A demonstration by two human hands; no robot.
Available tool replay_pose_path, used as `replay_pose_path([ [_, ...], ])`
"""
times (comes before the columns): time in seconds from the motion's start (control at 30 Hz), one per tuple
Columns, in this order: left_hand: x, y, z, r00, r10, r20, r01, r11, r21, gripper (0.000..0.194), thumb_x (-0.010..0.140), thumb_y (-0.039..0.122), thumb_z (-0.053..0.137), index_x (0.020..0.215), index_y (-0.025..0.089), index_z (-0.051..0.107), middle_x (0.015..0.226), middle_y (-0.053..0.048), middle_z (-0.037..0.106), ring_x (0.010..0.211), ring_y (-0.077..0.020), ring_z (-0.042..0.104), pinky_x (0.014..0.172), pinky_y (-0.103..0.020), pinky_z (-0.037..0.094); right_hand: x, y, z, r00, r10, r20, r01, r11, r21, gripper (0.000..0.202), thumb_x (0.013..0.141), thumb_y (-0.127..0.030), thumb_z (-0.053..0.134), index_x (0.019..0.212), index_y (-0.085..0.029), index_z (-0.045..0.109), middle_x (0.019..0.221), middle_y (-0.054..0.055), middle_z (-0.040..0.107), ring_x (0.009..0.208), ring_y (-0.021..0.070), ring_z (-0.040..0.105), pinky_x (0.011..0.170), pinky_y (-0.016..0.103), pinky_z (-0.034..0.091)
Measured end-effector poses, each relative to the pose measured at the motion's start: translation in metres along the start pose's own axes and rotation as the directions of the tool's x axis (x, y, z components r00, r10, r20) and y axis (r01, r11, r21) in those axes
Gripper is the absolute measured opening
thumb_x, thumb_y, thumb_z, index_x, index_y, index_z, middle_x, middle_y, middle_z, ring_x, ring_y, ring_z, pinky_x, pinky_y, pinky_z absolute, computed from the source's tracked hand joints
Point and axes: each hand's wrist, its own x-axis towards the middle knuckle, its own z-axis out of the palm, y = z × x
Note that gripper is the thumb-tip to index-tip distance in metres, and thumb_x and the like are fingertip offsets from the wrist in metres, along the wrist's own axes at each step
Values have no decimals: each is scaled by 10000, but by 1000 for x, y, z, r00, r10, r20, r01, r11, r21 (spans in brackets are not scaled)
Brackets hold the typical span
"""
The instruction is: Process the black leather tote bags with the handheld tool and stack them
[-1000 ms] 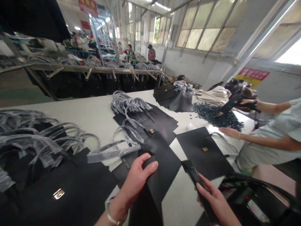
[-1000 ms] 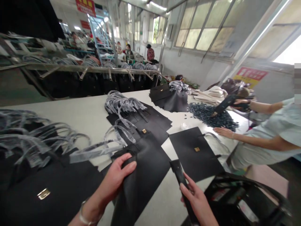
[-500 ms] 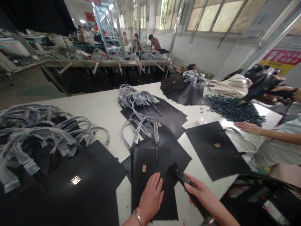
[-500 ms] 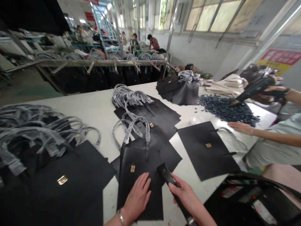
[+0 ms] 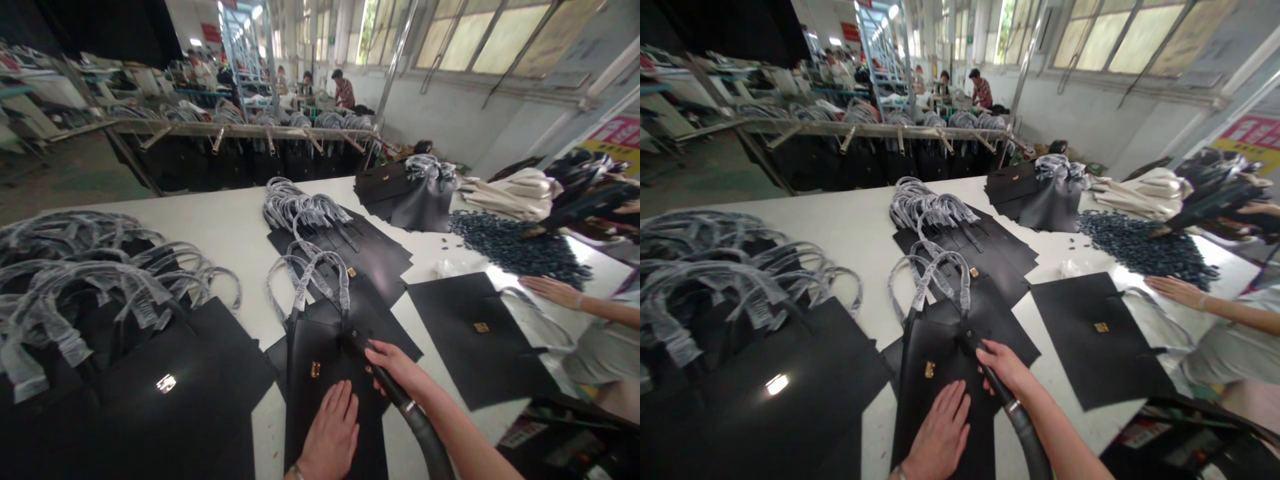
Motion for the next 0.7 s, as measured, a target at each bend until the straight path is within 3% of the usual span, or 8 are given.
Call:
replay_pose_path([
  [0.27,-1,-1,4,999,-2,-42,2,1000,0,448,907,311,506,1330,163,489,1449,-118,433,1322,-264,412,1073,-398,384,-11,4,-2,1000,18,19,-18,1000,-13,423,830,-386,600,1178,-147,567,640,-15,629,360,95,566,318,173,419],
  [0.47,0,-2,4,998,15,-59,-13,999,30,435,908,328,505,1311,165,503,1431,-115,458,1303,-264,441,1056,-395,412,16,-11,2,992,-82,-98,85,996,33,495,854,-352,580,1293,-149,473,634,-36,594,387,96,555,344,187,426],
  [0.57,-1,-4,7,996,29,-83,-25,998,51,439,906,330,507,1311,161,505,1434,-118,454,1300,-260,446,1044,-382,426,11,-17,-11,978,-120,-168,130,990,51,491,861,-378,578,1295,-182,458,655,-47,576,405,87,550,360,183,420],
  [0.7,-1,-4,9,993,43,-108,-36,997,69,444,900,323,507,1314,162,503,1432,-116,458,1299,-261,448,1038,-386,433,-23,-1,-38,984,-64,-164,75,995,64,481,825,-431,619,1222,-183,506,645,-32,593,398,102,554,362,200,419],
])
